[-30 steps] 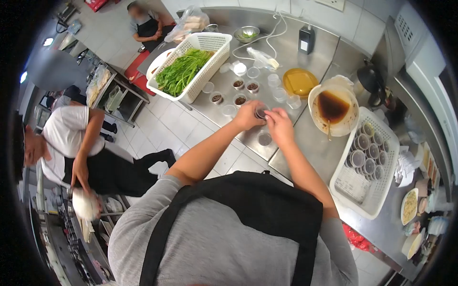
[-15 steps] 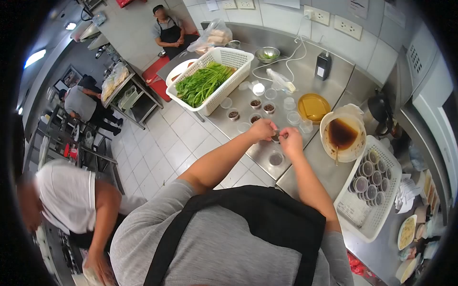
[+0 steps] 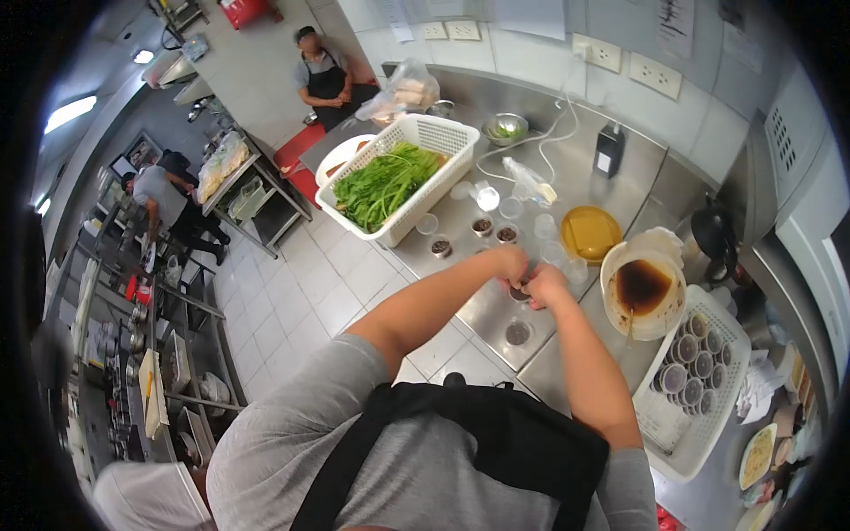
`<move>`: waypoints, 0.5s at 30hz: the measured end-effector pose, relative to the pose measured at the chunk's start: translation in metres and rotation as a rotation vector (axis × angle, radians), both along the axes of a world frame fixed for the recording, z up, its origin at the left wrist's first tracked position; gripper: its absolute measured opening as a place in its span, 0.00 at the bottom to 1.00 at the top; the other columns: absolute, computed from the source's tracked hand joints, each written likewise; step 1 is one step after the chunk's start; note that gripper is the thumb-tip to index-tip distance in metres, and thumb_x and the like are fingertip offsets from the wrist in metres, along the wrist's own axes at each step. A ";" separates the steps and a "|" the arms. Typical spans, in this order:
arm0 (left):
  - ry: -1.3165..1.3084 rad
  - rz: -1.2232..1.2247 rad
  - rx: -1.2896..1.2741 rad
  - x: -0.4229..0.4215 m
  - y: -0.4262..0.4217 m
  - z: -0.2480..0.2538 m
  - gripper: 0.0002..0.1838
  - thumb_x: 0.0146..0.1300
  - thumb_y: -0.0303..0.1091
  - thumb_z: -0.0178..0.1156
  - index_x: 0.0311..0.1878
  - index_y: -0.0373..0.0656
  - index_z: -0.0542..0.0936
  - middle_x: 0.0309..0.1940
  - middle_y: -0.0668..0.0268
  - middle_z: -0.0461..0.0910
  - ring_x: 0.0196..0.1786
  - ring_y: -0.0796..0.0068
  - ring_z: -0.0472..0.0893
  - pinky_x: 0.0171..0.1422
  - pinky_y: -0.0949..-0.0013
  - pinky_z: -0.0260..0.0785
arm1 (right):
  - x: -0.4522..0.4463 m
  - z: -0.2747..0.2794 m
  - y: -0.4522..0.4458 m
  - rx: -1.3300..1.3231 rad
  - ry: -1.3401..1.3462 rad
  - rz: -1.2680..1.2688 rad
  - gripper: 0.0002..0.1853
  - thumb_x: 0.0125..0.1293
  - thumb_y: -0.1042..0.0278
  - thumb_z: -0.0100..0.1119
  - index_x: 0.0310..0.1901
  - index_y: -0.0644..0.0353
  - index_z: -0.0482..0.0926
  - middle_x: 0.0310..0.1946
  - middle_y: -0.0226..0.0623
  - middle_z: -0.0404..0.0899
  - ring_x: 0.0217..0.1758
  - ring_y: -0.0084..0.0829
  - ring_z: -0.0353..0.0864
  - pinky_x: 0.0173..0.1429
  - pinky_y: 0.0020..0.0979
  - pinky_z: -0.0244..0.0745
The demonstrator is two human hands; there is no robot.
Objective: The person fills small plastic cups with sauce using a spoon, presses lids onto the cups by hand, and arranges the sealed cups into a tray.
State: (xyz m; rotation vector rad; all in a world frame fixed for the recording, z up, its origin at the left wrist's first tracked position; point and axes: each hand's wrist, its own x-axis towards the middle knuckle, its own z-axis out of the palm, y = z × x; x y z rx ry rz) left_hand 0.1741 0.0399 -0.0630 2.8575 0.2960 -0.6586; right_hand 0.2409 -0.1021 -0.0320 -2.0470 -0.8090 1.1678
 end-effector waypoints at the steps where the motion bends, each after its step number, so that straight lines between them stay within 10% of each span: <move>1: -0.066 -0.135 0.073 -0.001 0.005 -0.003 0.17 0.44 0.49 0.71 0.22 0.43 0.84 0.21 0.65 0.83 0.26 0.68 0.83 0.35 0.63 0.76 | 0.013 -0.036 0.010 0.047 -0.147 0.090 0.14 0.49 0.79 0.67 0.38 0.60 0.75 0.25 0.39 0.78 0.21 0.30 0.79 0.21 0.34 0.76; 6: -0.038 0.385 -0.280 -0.025 -0.021 0.026 0.12 0.42 0.40 0.74 0.27 0.44 0.84 0.18 0.62 0.81 0.28 0.62 0.83 0.37 0.61 0.75 | 0.013 -0.042 0.007 0.009 -0.014 0.039 0.17 0.51 0.69 0.69 0.42 0.58 0.74 0.33 0.45 0.81 0.23 0.39 0.82 0.30 0.39 0.78; 11: -0.958 0.590 -0.074 -0.093 -0.088 0.037 0.23 0.48 0.31 0.70 0.49 0.43 0.76 0.46 0.57 0.77 0.47 0.66 0.80 0.44 0.64 0.75 | -0.011 0.004 -0.017 0.066 -0.208 -0.003 0.17 0.53 0.68 0.67 0.43 0.59 0.74 0.37 0.46 0.80 0.35 0.44 0.82 0.41 0.41 0.77; 15: -1.194 0.715 -0.452 -0.180 -0.110 0.040 0.21 0.55 0.26 0.64 0.53 0.43 0.73 0.48 0.58 0.71 0.43 0.65 0.77 0.43 0.65 0.74 | -0.027 0.030 -0.015 0.279 -0.611 0.036 0.17 0.52 0.73 0.63 0.45 0.60 0.74 0.46 0.49 0.76 0.50 0.47 0.77 0.51 0.42 0.74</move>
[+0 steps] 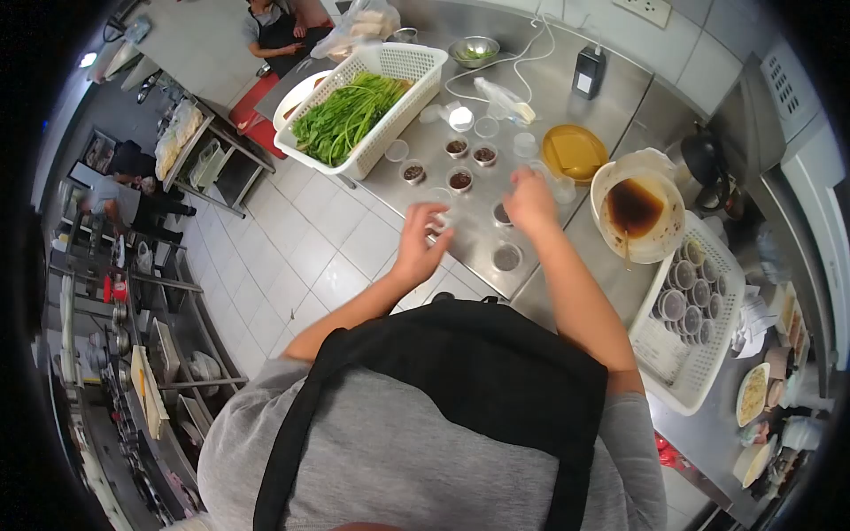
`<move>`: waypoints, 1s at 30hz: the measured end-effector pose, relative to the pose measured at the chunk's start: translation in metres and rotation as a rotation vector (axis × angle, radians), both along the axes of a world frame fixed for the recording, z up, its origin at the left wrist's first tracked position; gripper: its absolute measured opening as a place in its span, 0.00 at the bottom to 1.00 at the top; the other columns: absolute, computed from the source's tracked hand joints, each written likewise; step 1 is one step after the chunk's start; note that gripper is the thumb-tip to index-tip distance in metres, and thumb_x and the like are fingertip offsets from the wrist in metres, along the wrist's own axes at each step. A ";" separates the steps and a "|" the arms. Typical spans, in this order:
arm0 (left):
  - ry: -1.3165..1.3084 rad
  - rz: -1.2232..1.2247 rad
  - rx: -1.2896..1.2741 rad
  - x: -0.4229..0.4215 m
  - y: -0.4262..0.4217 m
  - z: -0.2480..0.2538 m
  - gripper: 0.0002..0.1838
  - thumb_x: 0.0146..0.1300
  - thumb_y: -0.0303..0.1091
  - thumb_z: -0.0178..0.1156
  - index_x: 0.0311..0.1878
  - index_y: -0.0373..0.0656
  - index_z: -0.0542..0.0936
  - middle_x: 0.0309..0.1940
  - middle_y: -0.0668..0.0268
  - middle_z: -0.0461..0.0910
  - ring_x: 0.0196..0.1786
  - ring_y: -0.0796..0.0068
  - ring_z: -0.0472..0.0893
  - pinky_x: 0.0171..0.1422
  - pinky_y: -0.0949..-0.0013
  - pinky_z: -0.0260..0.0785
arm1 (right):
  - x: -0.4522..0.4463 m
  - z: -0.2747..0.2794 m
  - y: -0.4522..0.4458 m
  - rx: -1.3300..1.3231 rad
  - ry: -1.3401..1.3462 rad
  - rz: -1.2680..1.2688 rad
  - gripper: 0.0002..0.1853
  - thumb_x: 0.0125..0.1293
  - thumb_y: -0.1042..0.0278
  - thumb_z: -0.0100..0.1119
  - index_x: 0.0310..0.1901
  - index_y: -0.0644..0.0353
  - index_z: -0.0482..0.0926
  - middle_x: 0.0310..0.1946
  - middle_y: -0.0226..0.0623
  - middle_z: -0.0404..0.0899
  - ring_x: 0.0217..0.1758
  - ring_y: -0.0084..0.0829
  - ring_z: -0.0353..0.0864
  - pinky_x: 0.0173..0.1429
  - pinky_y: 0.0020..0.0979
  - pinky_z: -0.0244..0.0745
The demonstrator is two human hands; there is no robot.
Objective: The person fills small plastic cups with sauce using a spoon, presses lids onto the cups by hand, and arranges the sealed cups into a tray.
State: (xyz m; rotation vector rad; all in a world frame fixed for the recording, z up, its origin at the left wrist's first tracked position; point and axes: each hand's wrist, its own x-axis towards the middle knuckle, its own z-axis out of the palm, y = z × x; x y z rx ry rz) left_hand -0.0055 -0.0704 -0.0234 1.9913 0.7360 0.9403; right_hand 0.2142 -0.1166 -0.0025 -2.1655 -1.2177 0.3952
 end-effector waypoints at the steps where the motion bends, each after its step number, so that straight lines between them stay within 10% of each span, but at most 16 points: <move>1: 0.052 0.077 -0.020 -0.014 0.004 -0.010 0.19 0.55 0.25 0.64 0.51 0.43 0.75 0.46 0.58 0.72 0.42 0.65 0.77 0.42 0.66 0.74 | -0.003 0.000 0.004 0.009 -0.054 0.087 0.17 0.51 0.75 0.62 0.45 0.60 0.75 0.48 0.49 0.75 0.51 0.48 0.76 0.52 0.42 0.74; 9: 0.118 0.125 -0.253 -0.030 0.073 -0.062 0.11 0.61 0.27 0.60 0.47 0.41 0.78 0.28 0.66 0.81 0.32 0.80 0.79 0.39 0.72 0.73 | -0.036 -0.001 0.083 -0.040 -0.414 0.533 0.21 0.53 0.80 0.54 0.51 0.55 0.77 0.52 0.42 0.73 0.54 0.45 0.76 0.57 0.41 0.73; 18: -0.136 -0.021 -0.461 -0.005 0.093 -0.055 0.12 0.63 0.30 0.61 0.50 0.41 0.75 0.31 0.70 0.77 0.32 0.83 0.76 0.39 0.73 0.72 | -0.052 0.013 0.076 -0.169 -0.424 0.455 0.29 0.40 0.61 0.76 0.48 0.55 0.77 0.49 0.42 0.73 0.53 0.42 0.76 0.54 0.42 0.74; 30: 0.115 -0.023 -0.246 0.031 0.104 -0.049 0.12 0.54 0.29 0.65 0.42 0.40 0.77 0.29 0.65 0.80 0.32 0.76 0.79 0.40 0.70 0.73 | -0.029 -0.029 0.069 0.102 0.033 0.377 0.25 0.43 0.69 0.76 0.46 0.62 0.78 0.42 0.40 0.74 0.36 0.31 0.80 0.37 0.32 0.78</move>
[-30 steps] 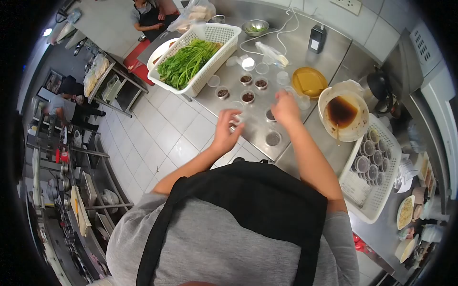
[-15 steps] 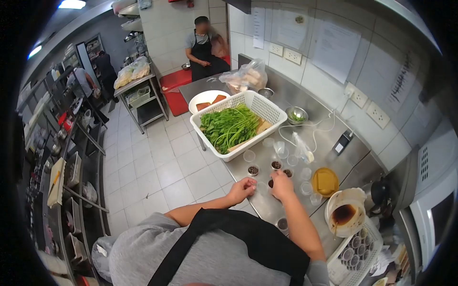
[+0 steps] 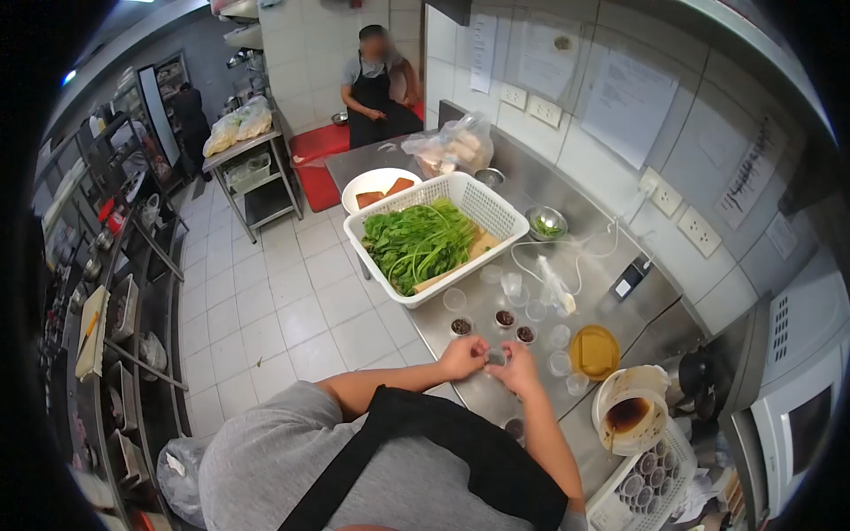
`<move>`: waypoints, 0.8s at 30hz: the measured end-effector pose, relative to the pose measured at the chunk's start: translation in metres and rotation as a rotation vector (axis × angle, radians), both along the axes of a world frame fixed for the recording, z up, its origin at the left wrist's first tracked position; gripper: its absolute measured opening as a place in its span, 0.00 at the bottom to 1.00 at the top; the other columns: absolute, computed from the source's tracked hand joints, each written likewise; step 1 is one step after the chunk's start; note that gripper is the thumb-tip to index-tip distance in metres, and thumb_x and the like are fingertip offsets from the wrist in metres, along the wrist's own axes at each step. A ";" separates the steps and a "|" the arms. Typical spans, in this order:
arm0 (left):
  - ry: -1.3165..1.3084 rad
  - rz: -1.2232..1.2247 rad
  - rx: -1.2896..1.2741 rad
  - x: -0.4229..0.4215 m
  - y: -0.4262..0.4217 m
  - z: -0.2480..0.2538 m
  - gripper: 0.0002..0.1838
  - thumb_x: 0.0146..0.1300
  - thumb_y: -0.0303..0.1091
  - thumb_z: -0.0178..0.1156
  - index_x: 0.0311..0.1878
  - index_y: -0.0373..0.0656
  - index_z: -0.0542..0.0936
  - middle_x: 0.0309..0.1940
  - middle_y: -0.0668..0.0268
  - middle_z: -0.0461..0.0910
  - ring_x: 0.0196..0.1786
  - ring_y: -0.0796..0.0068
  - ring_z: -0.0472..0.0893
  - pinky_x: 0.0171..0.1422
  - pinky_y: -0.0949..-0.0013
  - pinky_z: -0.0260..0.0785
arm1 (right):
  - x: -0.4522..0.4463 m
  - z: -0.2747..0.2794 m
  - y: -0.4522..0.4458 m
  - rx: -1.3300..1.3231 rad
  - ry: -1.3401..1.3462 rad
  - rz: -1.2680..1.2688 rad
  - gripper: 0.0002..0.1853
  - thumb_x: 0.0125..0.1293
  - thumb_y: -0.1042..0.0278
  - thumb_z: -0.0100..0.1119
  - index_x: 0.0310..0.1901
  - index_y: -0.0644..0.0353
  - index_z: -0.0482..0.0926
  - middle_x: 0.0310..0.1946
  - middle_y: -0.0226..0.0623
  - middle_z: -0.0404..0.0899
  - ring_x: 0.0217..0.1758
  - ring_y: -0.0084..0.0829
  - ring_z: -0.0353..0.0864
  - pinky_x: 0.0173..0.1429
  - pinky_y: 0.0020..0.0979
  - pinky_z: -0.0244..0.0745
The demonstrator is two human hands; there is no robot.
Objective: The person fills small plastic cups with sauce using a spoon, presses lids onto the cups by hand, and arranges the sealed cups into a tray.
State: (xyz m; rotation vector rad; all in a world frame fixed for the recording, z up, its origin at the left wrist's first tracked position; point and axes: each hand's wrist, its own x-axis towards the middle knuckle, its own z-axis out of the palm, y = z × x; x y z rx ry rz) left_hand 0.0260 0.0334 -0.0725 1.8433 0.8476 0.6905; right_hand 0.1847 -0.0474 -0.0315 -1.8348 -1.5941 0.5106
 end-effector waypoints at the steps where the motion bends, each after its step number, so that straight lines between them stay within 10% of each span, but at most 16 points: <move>1: 0.010 -0.005 0.023 0.001 0.001 0.000 0.12 0.54 0.28 0.64 0.41 0.40 0.77 0.29 0.65 0.80 0.31 0.76 0.79 0.39 0.70 0.73 | 0.003 0.000 0.000 -0.068 0.150 -0.044 0.22 0.46 0.71 0.73 0.46 0.63 0.79 0.40 0.39 0.75 0.34 0.28 0.80 0.34 0.29 0.77; 14: 0.201 -0.169 -0.439 0.023 0.025 0.015 0.10 0.53 0.25 0.64 0.39 0.39 0.76 0.24 0.64 0.81 0.22 0.77 0.81 0.26 0.70 0.75 | 0.012 -0.006 0.019 -0.332 0.369 -0.173 0.10 0.51 0.80 0.65 0.35 0.63 0.78 0.25 0.36 0.80 0.22 0.27 0.80 0.24 0.29 0.75; 21: 0.707 -0.537 -0.066 0.053 0.055 0.035 0.11 0.50 0.27 0.68 0.36 0.39 0.78 0.27 0.60 0.82 0.28 0.69 0.85 0.28 0.68 0.79 | 0.010 0.014 0.034 -0.506 0.283 -0.147 0.09 0.50 0.83 0.65 0.33 0.65 0.77 0.25 0.39 0.81 0.23 0.30 0.83 0.24 0.31 0.79; 24: 0.732 -0.501 -0.276 0.061 0.060 0.029 0.11 0.48 0.29 0.68 0.36 0.39 0.80 0.29 0.60 0.84 0.28 0.67 0.85 0.28 0.67 0.79 | 0.011 0.013 0.036 -0.518 0.299 -0.146 0.08 0.51 0.83 0.64 0.33 0.66 0.77 0.27 0.39 0.81 0.22 0.31 0.82 0.23 0.31 0.79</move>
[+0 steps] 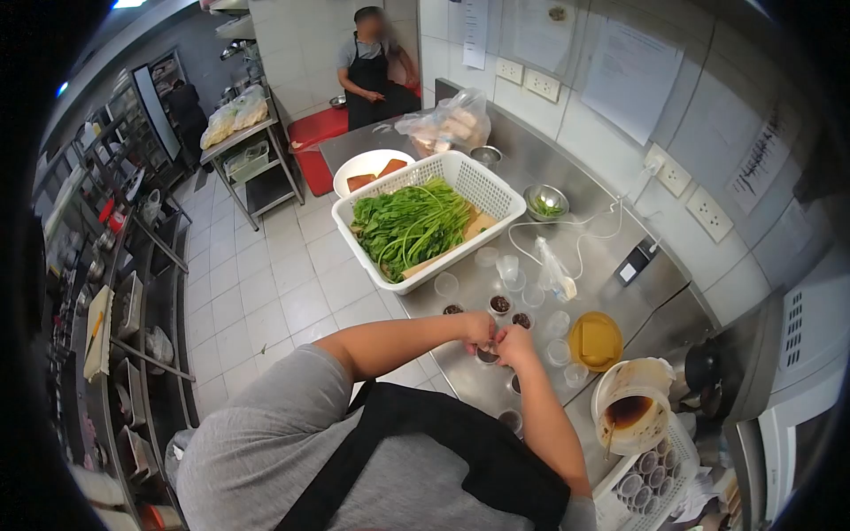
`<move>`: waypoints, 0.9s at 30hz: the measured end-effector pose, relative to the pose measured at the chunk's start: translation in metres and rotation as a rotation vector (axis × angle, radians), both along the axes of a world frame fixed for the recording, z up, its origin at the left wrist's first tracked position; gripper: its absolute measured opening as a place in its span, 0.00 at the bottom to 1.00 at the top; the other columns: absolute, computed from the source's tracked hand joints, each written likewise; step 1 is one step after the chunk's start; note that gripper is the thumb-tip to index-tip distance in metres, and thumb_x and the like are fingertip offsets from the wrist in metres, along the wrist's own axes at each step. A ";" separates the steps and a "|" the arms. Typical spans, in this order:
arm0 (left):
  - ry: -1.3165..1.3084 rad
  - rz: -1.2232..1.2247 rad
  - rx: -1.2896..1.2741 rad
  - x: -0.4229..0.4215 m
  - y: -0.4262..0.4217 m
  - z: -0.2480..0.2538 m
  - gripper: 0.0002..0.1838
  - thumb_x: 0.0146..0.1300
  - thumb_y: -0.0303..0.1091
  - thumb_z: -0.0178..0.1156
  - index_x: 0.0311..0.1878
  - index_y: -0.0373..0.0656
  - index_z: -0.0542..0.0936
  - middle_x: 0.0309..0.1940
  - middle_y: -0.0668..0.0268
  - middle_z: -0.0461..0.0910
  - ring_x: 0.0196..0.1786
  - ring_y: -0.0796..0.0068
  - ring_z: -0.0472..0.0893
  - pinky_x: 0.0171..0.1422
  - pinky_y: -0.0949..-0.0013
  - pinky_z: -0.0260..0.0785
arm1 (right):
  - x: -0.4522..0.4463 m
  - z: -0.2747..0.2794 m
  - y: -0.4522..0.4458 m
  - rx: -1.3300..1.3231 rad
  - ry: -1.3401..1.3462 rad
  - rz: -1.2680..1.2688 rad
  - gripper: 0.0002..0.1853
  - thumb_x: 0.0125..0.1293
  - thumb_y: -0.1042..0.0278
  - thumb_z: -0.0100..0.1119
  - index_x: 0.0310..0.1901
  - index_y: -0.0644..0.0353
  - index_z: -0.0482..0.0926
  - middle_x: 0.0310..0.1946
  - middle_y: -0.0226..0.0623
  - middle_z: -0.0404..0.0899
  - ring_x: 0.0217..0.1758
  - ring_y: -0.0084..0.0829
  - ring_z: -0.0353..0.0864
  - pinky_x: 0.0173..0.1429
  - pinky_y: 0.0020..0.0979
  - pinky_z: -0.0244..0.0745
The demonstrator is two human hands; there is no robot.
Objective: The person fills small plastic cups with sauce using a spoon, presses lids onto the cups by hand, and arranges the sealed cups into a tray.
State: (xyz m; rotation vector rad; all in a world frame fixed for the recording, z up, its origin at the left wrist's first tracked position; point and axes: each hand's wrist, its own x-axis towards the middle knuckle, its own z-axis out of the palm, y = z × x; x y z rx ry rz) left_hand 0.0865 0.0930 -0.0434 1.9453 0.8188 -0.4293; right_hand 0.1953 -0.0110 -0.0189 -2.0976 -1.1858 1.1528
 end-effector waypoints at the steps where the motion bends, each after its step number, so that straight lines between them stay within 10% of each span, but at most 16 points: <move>1: 0.015 0.012 -0.003 0.000 -0.002 0.000 0.11 0.48 0.30 0.68 0.36 0.40 0.80 0.28 0.60 0.84 0.28 0.68 0.85 0.29 0.67 0.78 | 0.002 -0.003 0.001 0.001 0.005 -0.005 0.07 0.51 0.83 0.64 0.32 0.67 0.77 0.27 0.39 0.81 0.22 0.31 0.82 0.23 0.31 0.79; 8: -0.035 -0.110 0.403 -0.008 -0.015 -0.003 0.13 0.47 0.36 0.68 0.35 0.43 0.81 0.25 0.61 0.84 0.26 0.70 0.85 0.34 0.68 0.78 | 0.016 -0.029 0.008 0.084 -0.106 0.085 0.06 0.52 0.85 0.57 0.31 0.63 0.77 0.22 0.39 0.78 0.18 0.34 0.80 0.21 0.35 0.75; 17: -0.089 -0.022 0.411 -0.007 -0.018 -0.012 0.10 0.49 0.37 0.66 0.34 0.44 0.80 0.24 0.63 0.84 0.26 0.70 0.85 0.34 0.65 0.78 | -0.002 -0.007 -0.011 0.046 0.117 -0.067 0.11 0.50 0.87 0.61 0.34 0.65 0.71 0.24 0.38 0.76 0.22 0.31 0.80 0.20 0.33 0.74; 23: -0.109 0.127 -0.014 -0.010 -0.013 -0.008 0.22 0.41 0.27 0.70 0.43 0.39 0.77 0.24 0.57 0.82 0.26 0.66 0.85 0.31 0.65 0.78 | 0.009 -0.013 0.001 -0.036 0.171 -0.052 0.16 0.48 0.89 0.64 0.37 0.66 0.70 0.30 0.40 0.76 0.28 0.36 0.82 0.27 0.35 0.84; 27: -0.067 -0.137 0.282 0.000 -0.009 -0.010 0.24 0.43 0.27 0.70 0.47 0.39 0.76 0.26 0.57 0.83 0.27 0.67 0.85 0.30 0.66 0.78 | 0.005 -0.018 0.004 -0.026 0.213 -0.074 0.15 0.49 0.89 0.64 0.37 0.67 0.70 0.33 0.42 0.76 0.33 0.38 0.83 0.29 0.38 0.86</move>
